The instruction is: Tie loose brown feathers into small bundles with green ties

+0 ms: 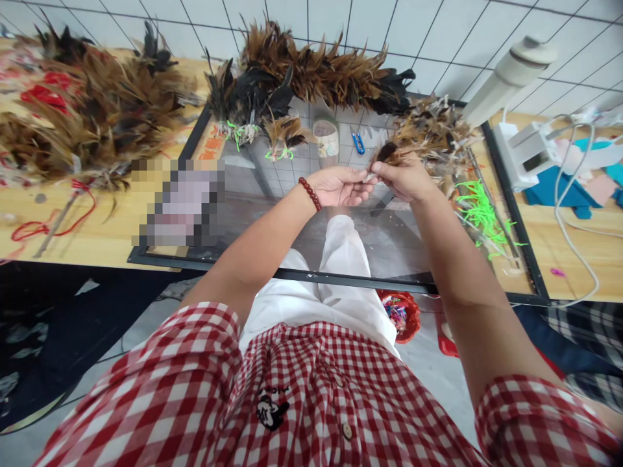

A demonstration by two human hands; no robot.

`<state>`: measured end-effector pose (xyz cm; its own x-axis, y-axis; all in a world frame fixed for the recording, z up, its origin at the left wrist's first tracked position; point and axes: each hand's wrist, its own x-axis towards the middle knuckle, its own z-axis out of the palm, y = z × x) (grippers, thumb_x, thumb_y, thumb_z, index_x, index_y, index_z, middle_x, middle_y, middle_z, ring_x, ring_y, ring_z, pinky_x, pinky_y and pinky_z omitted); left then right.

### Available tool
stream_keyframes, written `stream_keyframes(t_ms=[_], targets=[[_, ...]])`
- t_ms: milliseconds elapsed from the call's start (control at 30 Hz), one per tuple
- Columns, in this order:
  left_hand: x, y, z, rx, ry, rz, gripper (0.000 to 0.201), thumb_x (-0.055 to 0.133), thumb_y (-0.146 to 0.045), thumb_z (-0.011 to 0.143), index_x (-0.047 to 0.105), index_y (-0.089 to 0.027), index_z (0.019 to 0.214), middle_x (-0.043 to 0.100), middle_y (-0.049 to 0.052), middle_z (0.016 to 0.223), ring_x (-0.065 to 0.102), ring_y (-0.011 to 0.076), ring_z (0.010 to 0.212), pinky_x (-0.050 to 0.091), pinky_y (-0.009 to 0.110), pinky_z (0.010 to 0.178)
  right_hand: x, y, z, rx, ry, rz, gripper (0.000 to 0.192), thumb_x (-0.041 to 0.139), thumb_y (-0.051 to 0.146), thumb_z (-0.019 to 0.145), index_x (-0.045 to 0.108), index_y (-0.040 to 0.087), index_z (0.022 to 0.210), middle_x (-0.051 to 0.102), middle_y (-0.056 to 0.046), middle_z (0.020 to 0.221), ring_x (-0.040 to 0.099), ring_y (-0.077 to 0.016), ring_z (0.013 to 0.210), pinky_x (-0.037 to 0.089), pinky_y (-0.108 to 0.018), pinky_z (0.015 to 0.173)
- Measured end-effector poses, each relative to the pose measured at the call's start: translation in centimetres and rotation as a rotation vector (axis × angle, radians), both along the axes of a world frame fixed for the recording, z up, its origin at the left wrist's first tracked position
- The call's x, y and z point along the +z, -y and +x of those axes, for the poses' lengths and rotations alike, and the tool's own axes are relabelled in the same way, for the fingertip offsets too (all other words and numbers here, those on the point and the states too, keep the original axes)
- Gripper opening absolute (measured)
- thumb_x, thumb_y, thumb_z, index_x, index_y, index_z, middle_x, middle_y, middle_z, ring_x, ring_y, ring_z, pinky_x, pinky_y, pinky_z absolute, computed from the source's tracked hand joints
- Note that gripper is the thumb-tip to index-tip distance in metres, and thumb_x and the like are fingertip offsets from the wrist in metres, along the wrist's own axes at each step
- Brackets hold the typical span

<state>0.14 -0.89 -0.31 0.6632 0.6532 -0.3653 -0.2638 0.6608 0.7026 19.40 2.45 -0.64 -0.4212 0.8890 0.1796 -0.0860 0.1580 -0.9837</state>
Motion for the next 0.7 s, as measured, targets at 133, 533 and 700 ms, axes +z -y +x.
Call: stream_keyframes(t_ms=[133,533,700], targets=[[0.4,0.5,0.3,0.002,0.030,0.001,0.021,0.054,-0.017,0.104,0.066,-0.012,0.087,0.066,0.001,0.064,0.067,0.0090,0.056,0.058,0.020,0.060,-0.1,0.0,0.0,0.003,-0.012,-0.023,0.049,0.102,0.049,0.058,0.064,0.022,0.072,0.065,0.005,0.067,0.060,-0.0101,0.061,0.056,-0.025,0.058],[-0.2,0.3,0.9,0.037,-0.183,0.238,0.031,0.073,-0.042,0.094,0.067,-0.014,0.085,0.071,0.005,0.071,0.073,0.0148,0.064,0.064,0.033,0.076,-1.1,-1.1,0.7,-0.051,0.094,0.063,0.045,0.100,0.047,0.065,0.063,0.021,0.068,0.058,0.004,0.060,0.063,-0.0139,0.064,0.059,-0.029,0.059],[-0.1,0.6,1.3,0.071,-0.250,0.287,0.027,0.067,-0.033,0.100,0.061,-0.015,0.080,0.063,0.000,0.063,0.069,0.0118,0.060,0.062,0.028,0.070,-0.3,-0.5,0.5,-0.020,0.056,-0.087,0.045,0.102,0.040,0.063,0.062,0.021,0.070,0.058,0.005,0.059,0.062,-0.0118,0.060,0.054,-0.024,0.053]])
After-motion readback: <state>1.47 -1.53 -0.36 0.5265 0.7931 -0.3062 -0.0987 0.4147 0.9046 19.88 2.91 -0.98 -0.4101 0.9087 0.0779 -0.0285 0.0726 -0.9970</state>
